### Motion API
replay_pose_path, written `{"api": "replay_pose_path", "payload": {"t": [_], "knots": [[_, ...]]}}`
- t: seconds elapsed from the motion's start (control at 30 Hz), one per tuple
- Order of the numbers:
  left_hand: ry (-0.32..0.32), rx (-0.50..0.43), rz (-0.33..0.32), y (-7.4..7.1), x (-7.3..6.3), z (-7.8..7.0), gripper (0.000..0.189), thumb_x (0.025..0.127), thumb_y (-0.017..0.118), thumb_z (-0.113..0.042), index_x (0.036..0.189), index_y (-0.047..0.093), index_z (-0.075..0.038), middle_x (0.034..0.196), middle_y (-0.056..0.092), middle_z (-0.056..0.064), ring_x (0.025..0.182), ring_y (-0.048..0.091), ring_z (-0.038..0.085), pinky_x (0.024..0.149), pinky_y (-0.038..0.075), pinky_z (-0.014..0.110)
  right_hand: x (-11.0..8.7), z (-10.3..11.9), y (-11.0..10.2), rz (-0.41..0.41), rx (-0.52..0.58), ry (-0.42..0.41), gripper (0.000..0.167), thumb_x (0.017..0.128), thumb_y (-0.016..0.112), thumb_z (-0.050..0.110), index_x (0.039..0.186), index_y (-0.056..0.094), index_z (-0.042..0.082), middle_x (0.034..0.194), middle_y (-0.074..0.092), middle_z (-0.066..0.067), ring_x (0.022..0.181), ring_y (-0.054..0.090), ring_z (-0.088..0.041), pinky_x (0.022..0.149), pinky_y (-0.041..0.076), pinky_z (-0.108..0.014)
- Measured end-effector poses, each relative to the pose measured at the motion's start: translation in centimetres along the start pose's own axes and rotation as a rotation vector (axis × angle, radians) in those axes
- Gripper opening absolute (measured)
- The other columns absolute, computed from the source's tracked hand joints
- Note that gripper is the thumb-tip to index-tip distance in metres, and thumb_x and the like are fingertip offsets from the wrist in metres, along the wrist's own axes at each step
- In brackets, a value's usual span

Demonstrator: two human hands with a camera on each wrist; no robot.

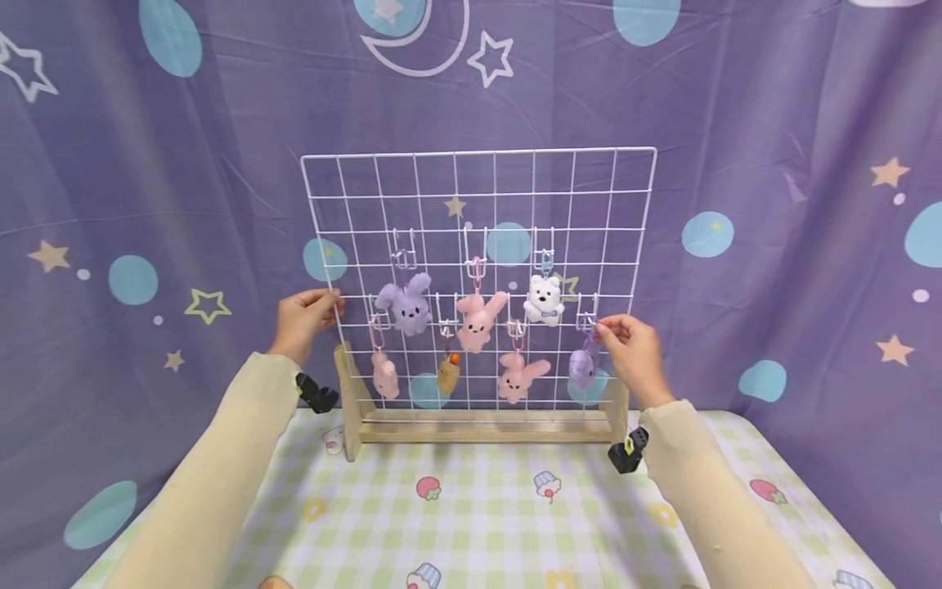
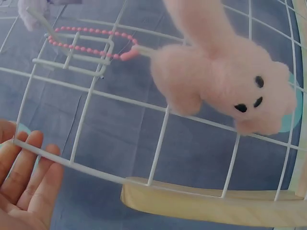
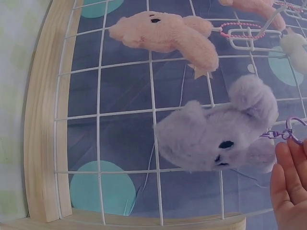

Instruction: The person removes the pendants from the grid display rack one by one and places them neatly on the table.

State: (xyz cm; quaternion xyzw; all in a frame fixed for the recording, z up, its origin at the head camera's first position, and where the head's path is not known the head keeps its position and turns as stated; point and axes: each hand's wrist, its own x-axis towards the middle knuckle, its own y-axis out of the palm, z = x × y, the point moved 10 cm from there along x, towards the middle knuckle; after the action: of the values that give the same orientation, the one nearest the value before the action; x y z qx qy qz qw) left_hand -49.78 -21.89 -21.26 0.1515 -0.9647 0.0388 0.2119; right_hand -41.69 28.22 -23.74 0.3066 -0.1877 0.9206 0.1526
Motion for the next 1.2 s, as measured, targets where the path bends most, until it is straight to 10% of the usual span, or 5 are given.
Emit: {"api": "replay_pose_path", "payload": {"t": [0.5, 1.2], "knots": [[0.046, 0.22, -0.132, -0.6, -0.4, -1.6, 0.025, 0.085, 0.07, -0.02, 0.099, 0.073, 0.0, 0.072, 0.07, -0.003, 0.056, 0.06, 0.002, 0.053, 0.046, 0.012, 0.0, 0.2, -0.1, 0.008, 0.044, 0.033, 0.023, 0.091, 0.06, 0.005, 0.099, 0.059, -0.016, 0.077, 0.068, 0.006, 0.067, 0.063, 0.003, 0.065, 0.053, -0.016], [-0.042, 0.106, -0.114, -0.4, -0.8, -1.0, 0.026, 0.088, 0.066, -0.016, 0.106, 0.069, 0.003, 0.079, 0.071, 0.002, 0.06, 0.062, 0.001, 0.061, 0.051, 0.013, -0.6, 2.0, -1.3, -0.005, 0.029, -0.034, 0.027, 0.093, 0.06, 0.013, 0.1, 0.06, -0.013, 0.077, 0.064, 0.017, 0.073, 0.063, 0.002, 0.068, 0.05, -0.01]]}}
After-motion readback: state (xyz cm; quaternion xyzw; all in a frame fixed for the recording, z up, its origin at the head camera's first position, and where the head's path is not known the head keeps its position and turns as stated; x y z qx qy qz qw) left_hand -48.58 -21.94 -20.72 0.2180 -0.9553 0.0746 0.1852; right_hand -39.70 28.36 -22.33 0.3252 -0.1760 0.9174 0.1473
